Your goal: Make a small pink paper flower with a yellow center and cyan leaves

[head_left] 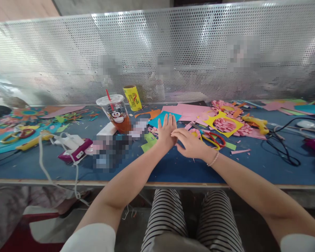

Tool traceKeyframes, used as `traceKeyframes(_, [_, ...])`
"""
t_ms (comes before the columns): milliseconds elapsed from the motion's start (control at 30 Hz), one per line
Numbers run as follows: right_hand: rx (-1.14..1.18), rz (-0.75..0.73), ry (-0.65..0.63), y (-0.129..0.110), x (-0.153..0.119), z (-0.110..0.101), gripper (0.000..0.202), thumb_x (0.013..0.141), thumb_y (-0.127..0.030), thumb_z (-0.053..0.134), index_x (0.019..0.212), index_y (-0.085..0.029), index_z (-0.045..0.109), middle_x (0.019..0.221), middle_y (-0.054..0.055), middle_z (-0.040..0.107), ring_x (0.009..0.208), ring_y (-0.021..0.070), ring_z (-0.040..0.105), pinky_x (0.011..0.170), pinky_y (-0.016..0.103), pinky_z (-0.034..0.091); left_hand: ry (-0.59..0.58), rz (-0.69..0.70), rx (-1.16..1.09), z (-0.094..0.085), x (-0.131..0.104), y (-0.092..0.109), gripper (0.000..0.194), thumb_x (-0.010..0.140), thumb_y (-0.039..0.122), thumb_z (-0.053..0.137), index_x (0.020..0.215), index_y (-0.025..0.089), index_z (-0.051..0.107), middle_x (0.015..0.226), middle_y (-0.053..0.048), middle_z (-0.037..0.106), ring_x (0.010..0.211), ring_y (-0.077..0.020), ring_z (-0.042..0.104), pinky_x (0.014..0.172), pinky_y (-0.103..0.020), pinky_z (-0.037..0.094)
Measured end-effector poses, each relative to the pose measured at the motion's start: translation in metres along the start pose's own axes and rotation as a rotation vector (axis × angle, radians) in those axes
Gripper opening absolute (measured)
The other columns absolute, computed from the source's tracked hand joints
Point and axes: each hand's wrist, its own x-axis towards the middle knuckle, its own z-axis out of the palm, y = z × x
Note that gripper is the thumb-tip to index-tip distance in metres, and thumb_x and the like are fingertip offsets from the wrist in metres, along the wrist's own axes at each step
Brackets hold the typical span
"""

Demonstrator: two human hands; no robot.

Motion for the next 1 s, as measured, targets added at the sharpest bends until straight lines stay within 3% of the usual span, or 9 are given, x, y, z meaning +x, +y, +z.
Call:
traceKeyframes(200, [0.004,0.044,0.043,0.006,-0.001,0.003,0.038,0.073,-0.009,0.046,0.111,-0.013,0.046,0.113,0.015,0.050,0.110,0.0252,0.045,0.095,0.046,0.042,-0.010,0.024,0.015,-0.003,-0.006,0.000,0.060,0.085,0.024,0.028,0.141,0.005,0.019,0.149,-0.013,0.021,0.139,-0.0270,0.010,0.111,-0.051,0.010])
traceKeyframes(600, [0.145,-0.026,-0.104,-0.009,-0.002,0.001,0.029,0.072,-0.008,0.047,0.100,-0.017,0.048,0.102,0.009,0.054,0.102,0.0202,0.049,0.094,0.040,0.042,-0.069,-0.030,-0.014,0.006,0.006,-0.011,0.059,0.088,0.030,0.024,0.141,0.003,0.018,0.148,-0.016,0.022,0.137,-0.0277,0.015,0.109,-0.052,0.013])
traceKeyframes(733, [0.076,0.039,-0.035,0.002,-0.002,0.006,0.038,0.071,-0.008,0.047,0.109,-0.016,0.045,0.111,0.013,0.049,0.111,0.0236,0.045,0.096,0.043,0.041,-0.081,-0.052,-0.001,0.008,0.003,-0.007,0.059,0.086,0.024,0.027,0.141,0.005,0.020,0.147,-0.016,0.024,0.136,-0.0274,0.018,0.108,-0.050,0.018])
traceKeyframes(833, [0.033,0.093,0.012,0.011,-0.003,0.010,0.047,0.069,-0.008,0.049,0.115,-0.014,0.041,0.117,0.015,0.045,0.116,0.0254,0.042,0.097,0.043,0.040,-0.088,-0.044,-0.012,0.008,0.000,-0.004,0.062,0.084,0.028,0.030,0.141,0.005,0.018,0.148,-0.016,0.022,0.136,-0.0281,0.018,0.108,-0.050,0.019])
traceKeyframes(1000, [0.096,0.116,-0.018,0.006,-0.003,0.011,0.042,0.069,-0.007,0.049,0.110,-0.014,0.044,0.115,0.015,0.046,0.112,0.0235,0.045,0.096,0.041,0.042,-0.126,-0.031,0.018,0.008,-0.002,-0.008,0.065,0.082,0.025,0.033,0.141,0.003,0.018,0.146,-0.019,0.023,0.136,-0.0297,0.019,0.107,-0.051,0.018])
